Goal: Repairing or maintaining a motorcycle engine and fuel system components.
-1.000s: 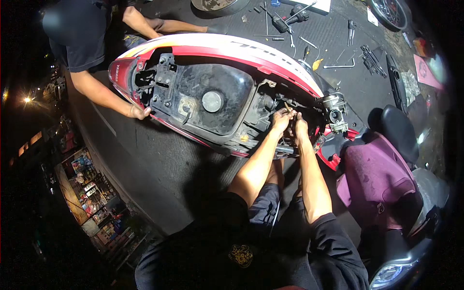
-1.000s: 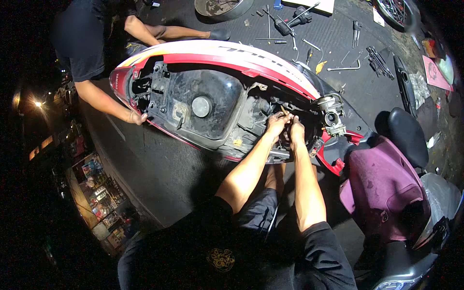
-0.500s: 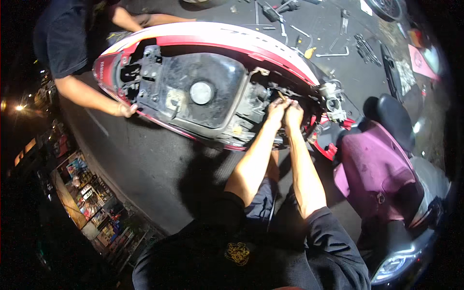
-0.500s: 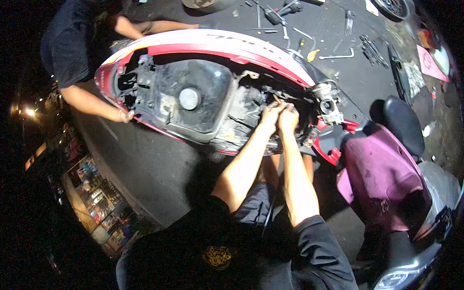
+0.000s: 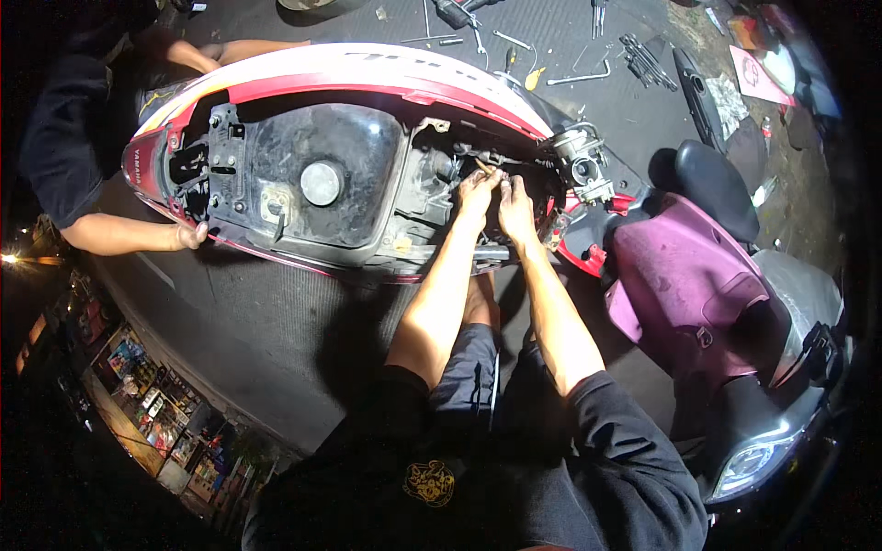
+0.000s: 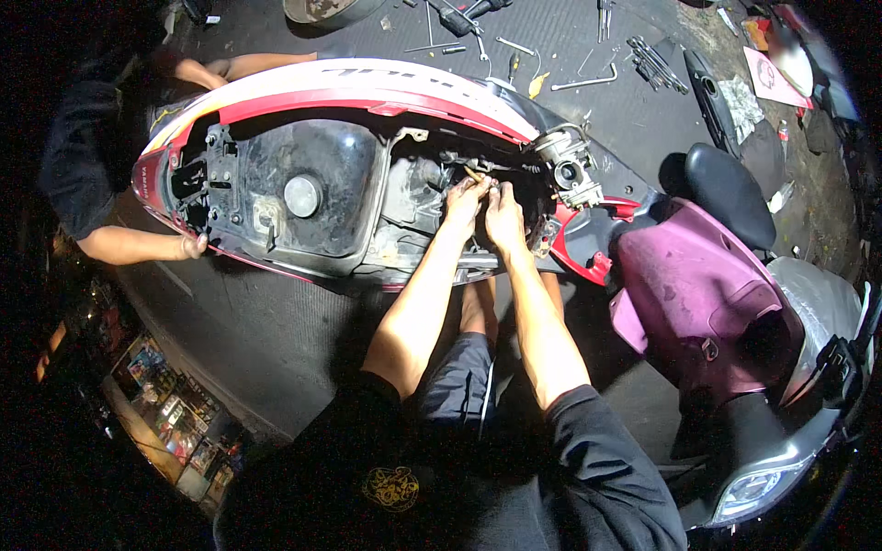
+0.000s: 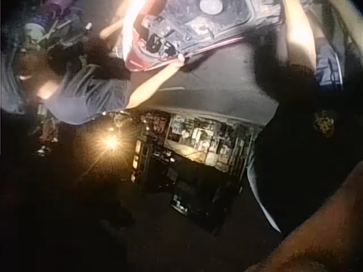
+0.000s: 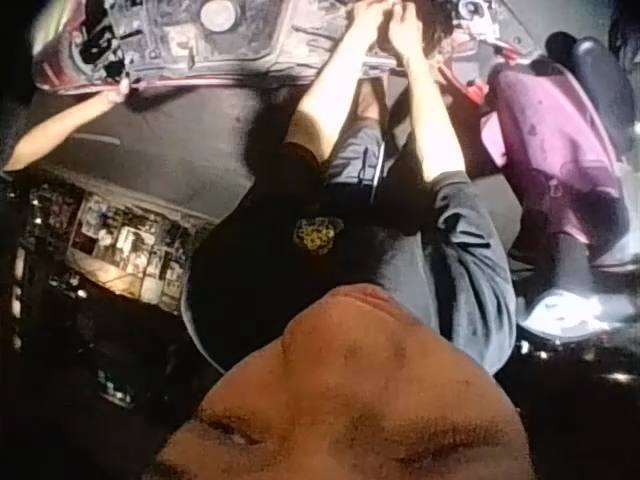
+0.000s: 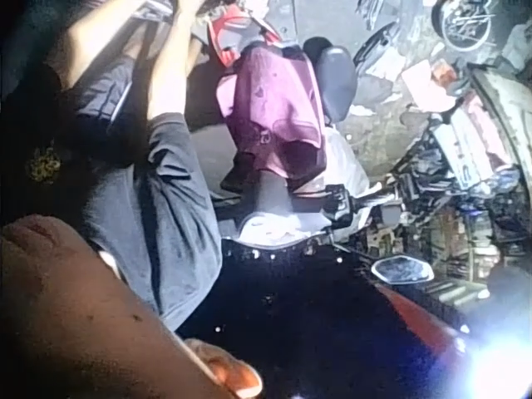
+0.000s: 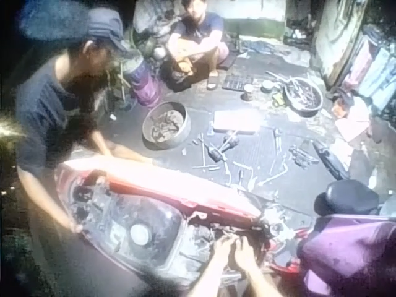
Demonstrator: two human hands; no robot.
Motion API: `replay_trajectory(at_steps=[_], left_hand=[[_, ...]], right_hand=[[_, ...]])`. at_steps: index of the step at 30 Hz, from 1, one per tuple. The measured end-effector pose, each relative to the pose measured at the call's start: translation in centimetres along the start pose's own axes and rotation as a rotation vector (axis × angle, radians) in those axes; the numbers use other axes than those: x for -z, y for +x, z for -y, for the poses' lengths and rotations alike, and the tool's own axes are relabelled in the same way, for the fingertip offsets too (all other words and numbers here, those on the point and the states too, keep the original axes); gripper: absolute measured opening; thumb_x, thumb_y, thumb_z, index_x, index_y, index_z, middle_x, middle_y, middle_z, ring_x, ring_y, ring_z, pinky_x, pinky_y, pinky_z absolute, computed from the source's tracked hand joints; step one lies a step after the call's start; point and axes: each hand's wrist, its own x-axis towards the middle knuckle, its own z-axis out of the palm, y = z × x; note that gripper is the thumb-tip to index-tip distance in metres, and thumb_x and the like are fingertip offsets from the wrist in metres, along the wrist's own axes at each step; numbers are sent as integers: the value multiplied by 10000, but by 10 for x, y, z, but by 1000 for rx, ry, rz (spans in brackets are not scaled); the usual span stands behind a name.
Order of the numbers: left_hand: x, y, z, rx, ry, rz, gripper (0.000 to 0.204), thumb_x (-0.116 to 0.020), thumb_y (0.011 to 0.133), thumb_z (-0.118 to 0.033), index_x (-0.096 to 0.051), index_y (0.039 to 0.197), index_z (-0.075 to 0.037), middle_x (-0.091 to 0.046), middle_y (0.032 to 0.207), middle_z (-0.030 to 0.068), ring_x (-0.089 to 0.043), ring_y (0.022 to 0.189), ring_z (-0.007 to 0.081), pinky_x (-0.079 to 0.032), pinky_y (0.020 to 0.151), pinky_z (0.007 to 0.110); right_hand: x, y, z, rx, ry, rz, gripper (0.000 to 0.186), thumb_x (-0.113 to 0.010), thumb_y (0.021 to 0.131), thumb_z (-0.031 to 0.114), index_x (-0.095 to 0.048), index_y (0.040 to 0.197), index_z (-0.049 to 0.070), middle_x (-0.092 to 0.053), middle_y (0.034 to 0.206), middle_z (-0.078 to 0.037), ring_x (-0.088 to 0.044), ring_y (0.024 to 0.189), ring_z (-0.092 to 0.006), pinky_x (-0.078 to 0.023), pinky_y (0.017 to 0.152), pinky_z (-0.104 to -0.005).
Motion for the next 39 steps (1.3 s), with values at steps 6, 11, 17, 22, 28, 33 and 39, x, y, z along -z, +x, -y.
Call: replay_trajectory(at_steps=[6, 11, 17, 22, 28, 33, 39], left_hand=[[-6, -3, -2, 30, 40, 17, 101, -635, 857, -82, -623, 957, -83, -642, 885, -8, -582, 832, 94, -433, 710, 229], [-7, -4, 1, 36, -40, -21, 100, -628, 863, -66, -619, 961, -81, -633, 886, -4, -577, 832, 99, -436, 732, 223], [-12, -7, 8, 0, -125, -44, 98, -614, 871, -45, -604, 968, -58, -597, 884, 6, -560, 836, 108, -451, 775, 239], [-6, -4, 7, -29, -30, -27, 164, -633, 860, -39, -597, 1017, -10, -615, 947, 35, -577, 891, 113, -448, 807, 226], [-1, 1, 6, -116, 147, 108, 144, -586, 865, -60, -608, 969, 36, -672, 981, 123, -619, 927, 179, -472, 835, 287], [3, -7, -7, 41, 145, 46, 201, -555, 910, -96, -565, 1100, -31, -637, 1061, 84, -594, 979, 166, -470, 827, 287], [-3, 4, 8, 8, 14, 53, 141, -583, 896, -44, -566, 1033, -17, -629, 945, 68, -601, 872, 144, -493, 800, 262]], right_hand=[[3, 2, -4, 89, 41, -36, 299, -384, 968, 274, -485, 972, -7, -563, 876, -364, -536, 912, -522, -431, 711, -545], [1, 0, 4, 36, 24, -28, 314, -386, 968, 280, -497, 959, -13, -571, 890, -354, -546, 915, -504, -435, 716, -548], [-16, 8, -1, -79, 86, -186, 404, -389, 961, 319, -599, 983, -25, -613, 877, -293, -590, 901, -452, -459, 748, -474], [-14, 19, -12, -228, 285, -72, 477, -377, 971, 372, -632, 1002, -30, -643, 934, -250, -619, 935, -362, -454, 799, -398], [0, 1, -16, 47, 103, -65, 390, -370, 964, 358, -518, 1031, 3, -603, 962, -292, -564, 957, -463, -457, 760, -523], [-5, -4, -6, -36, 183, -3, 313, -405, 958, 299, -505, 1014, 8, -585, 893, -319, -551, 909, -493, -448, 712, -542], [-27, 12, -9, -233, 493, -250, 429, -409, 942, 343, -645, 896, -13, -638, 890, -255, -621, 859, -391, -467, 723, -441]])
